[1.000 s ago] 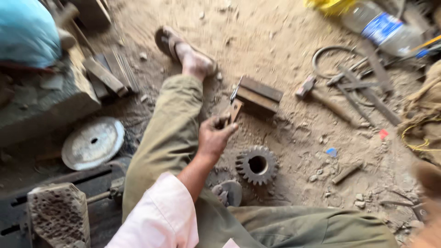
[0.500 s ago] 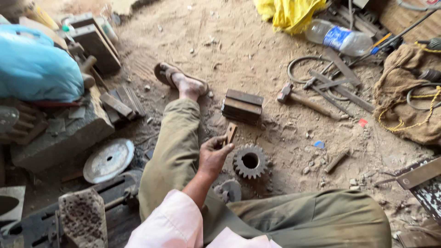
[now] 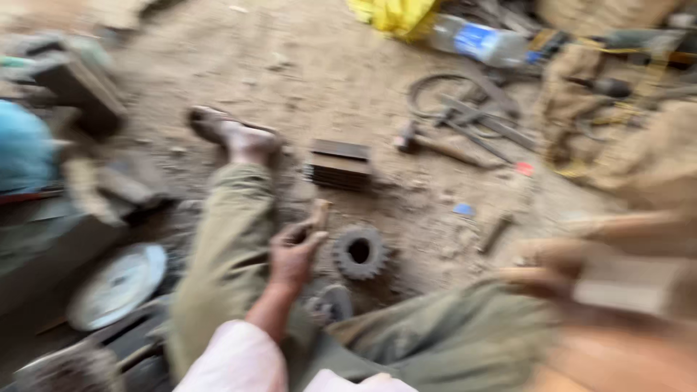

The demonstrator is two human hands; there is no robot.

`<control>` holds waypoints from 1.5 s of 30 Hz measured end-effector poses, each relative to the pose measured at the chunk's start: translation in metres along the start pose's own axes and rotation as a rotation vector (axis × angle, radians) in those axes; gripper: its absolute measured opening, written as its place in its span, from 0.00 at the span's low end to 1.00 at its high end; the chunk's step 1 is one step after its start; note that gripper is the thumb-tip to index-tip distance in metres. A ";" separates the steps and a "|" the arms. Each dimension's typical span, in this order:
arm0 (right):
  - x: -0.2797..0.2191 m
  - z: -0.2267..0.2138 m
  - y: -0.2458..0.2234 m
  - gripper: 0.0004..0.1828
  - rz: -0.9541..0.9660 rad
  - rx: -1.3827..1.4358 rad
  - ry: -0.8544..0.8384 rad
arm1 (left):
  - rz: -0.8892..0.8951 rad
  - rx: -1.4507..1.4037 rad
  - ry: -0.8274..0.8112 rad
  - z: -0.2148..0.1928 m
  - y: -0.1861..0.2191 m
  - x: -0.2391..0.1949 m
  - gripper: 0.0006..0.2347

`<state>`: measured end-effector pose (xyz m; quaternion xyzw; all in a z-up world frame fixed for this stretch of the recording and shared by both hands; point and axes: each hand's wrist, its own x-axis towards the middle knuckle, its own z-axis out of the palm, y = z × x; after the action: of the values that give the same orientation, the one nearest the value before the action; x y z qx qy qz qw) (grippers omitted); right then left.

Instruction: The person sits on the ground and repeatedly files the edges of small rectangular metal plates using a hand file. The person holds the plate against a gear-like object for stability while filing, then places the plate on a stack and picks up another.

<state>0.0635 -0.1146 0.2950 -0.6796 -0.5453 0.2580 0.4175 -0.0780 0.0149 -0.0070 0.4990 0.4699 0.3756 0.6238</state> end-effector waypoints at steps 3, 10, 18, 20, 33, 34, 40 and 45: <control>-0.062 -0.032 0.056 0.22 0.232 0.045 0.156 | 0.056 -0.023 -0.050 -0.013 -0.001 0.005 0.11; -0.068 -0.146 0.302 0.23 0.765 -0.092 0.956 | -0.016 -0.114 0.026 -0.020 0.005 0.007 0.14; -0.073 -0.213 0.445 0.34 1.289 -0.436 0.926 | -0.031 -0.077 0.028 -0.016 0.011 -0.001 0.14; -0.073 -0.223 0.468 0.38 1.332 -0.509 0.878 | -0.033 -0.078 0.046 -0.016 0.008 0.002 0.14; -0.043 -0.168 0.429 0.16 0.867 -0.297 0.628 | -0.010 -0.186 0.017 0.002 -0.004 0.016 0.12; -0.034 -0.138 0.408 0.16 0.809 -0.334 0.520 | -0.019 -0.198 0.001 0.003 -0.005 0.016 0.12; 0.024 0.030 0.313 0.03 0.606 -0.445 -0.235 | -0.001 -0.109 0.014 0.001 -0.003 0.017 0.13; 0.028 0.115 0.285 0.07 0.060 -0.787 -0.233 | 0.063 0.021 0.022 0.003 -0.007 0.012 0.14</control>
<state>0.1280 -0.0710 -0.0039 -0.7694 -0.6257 0.1171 0.0537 -0.0713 0.0238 -0.0160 0.5158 0.4646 0.3959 0.6011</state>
